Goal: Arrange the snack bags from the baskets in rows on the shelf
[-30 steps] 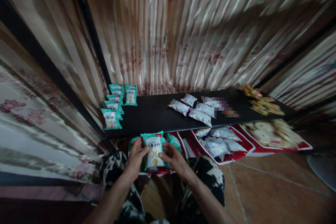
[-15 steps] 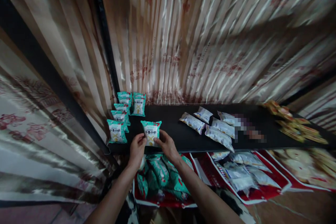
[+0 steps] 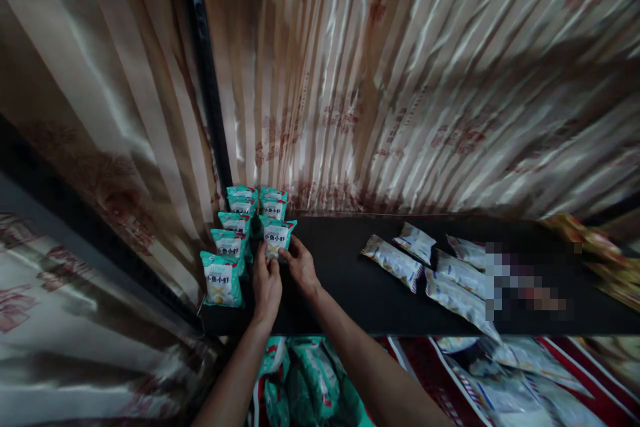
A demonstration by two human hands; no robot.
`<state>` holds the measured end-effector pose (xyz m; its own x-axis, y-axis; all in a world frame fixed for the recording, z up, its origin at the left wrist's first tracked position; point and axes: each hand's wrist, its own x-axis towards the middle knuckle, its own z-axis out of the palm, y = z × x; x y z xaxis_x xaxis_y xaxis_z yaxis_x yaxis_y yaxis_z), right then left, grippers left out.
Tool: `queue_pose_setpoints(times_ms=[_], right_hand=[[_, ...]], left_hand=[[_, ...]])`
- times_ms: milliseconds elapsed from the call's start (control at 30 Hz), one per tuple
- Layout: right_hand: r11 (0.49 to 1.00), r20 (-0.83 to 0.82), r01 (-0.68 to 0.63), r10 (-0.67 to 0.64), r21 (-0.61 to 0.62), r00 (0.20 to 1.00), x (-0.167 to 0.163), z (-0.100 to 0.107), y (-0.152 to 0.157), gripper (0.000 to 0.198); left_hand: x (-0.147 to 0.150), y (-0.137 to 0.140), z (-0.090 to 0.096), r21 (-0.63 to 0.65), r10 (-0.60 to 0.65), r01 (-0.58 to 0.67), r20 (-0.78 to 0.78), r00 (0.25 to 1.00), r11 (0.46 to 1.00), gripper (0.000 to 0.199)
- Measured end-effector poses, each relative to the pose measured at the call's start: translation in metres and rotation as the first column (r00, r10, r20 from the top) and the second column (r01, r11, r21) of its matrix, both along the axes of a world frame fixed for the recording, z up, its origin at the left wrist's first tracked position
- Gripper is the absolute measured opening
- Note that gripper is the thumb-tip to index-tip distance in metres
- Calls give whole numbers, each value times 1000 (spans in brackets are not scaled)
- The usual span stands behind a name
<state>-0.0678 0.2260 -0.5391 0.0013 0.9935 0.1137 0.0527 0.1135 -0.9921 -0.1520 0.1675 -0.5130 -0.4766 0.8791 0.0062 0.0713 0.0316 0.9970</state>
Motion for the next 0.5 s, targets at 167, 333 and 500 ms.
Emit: queue_pose_setpoints(times_ms=[167,333,500], right_hand=[[1000,103,0,-1,13,995,-7,-7,18,47],[1000,144,16,-20,27,989,-10,-14,27,47],[999,179,23,-27,25,984,-13,-18,30,48]], left_hand=[[-5,9,-14,67,-1,7,-97,995,998,47],[-10,14,-24,82,-44,52,-101,994,995,46],[-8,17,-26,64,-9,20,-165,986,998,46]])
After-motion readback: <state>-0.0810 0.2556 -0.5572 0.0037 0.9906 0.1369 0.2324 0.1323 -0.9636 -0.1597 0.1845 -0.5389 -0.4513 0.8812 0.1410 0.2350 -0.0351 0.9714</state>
